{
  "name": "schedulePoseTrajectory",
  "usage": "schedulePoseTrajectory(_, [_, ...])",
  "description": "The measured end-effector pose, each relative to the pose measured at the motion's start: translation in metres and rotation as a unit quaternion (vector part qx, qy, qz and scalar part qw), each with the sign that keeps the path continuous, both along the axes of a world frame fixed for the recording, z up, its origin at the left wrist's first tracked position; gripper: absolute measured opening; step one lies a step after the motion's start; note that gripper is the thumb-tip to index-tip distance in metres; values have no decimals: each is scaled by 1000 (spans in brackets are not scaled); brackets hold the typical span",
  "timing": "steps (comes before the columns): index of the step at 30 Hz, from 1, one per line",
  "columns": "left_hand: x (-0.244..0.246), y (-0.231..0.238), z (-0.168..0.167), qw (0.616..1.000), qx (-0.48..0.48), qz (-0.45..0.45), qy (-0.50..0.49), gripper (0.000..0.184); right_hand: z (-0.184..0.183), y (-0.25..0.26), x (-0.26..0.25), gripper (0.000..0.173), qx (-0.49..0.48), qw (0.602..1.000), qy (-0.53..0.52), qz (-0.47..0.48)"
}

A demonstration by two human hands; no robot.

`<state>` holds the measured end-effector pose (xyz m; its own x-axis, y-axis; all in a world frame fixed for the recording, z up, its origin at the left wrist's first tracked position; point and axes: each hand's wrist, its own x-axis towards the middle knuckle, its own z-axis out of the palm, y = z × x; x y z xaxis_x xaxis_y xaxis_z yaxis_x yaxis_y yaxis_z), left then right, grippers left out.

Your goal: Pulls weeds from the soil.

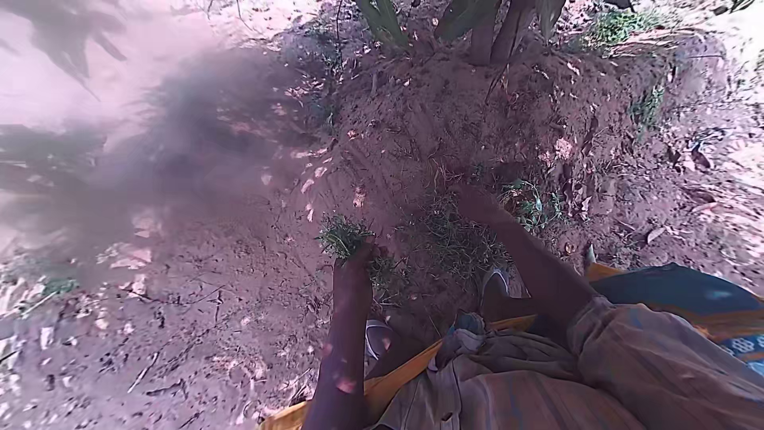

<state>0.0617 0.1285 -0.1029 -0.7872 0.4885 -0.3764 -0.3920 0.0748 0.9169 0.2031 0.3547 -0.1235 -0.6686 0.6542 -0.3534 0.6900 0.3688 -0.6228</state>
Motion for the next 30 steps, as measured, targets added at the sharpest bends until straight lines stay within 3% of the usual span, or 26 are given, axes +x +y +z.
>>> schedulePoseTrajectory(2, [-1, 0, 1, 1000, 6, -4, 1, 8, 2, -3, -2, 48, -2, 1000, -2, -12])
schedulePoseTrajectory(4, [-2, -1, -1, 1000, 9, -10, 5, 9, 21, -8, -3, 46, -41, 989, 144, -14])
schedulePoseTrajectory(6, [-3, -1, -4, 1000, 12, -11, 5, 9, 40, -10, -5, 49, -135, 935, 327, -14])
schedulePoseTrajectory(8, [-3, -1, -5, 1000, 9, -5, 0, 9, 47, -7, -1, 49, -210, 895, 392, -27])
schedulePoseTrajectory(9, [-3, -1, -4, 1000, 3, -4, -4, 9, 42, -3, 3, 47, -193, 916, 349, -35])
schedulePoseTrajectory(11, [-3, -1, -3, 1000, -1, -5, -9, 9, 25, 4, 11, 40, -64, 993, 99, -15])
schedulePoseTrajectory(12, [-3, -1, -3, 1000, 3, -6, -13, 9, 16, 6, 11, 36, -13, 1000, -11, -3])
schedulePoseTrajectory(13, [-4, 0, -3, 1000, 13, -5, -16, 10, 10, 7, 9, 35, 7, 999, -52, -3])
schedulePoseTrajectory(14, [-4, 0, -4, 999, 29, -5, -17, 11, 12, 7, 9, 34, 10, 999, -38, -7])
schedulePoseTrajectory(16, [-4, -1, -6, 999, 50, -10, -15, 13, 35, 4, 9, 34, -29, 992, 121, -20])
schedulePoseTrajectory(18, [-4, -2, -7, 999, 43, -13, -12, 14, 53, 0, 7, 38, -114, 940, 321, -25])
schedulePoseTrajectory(19, [-4, -1, -6, 999, 37, -11, -15, 14, 58, -1, 7, 38, -137, 923, 357, -26])
schedulePoseTrajectory(23, [-5, -1, -4, 999, 34, -20, -31, 16, 45, -8, 2, 30, -142, 957, 250, -35])
schedulePoseTrajectory(30, [-3, -3, -1, 985, 76, -128, -90, 30, 40, -41, -16, 23, -236, 912, 335, 10])
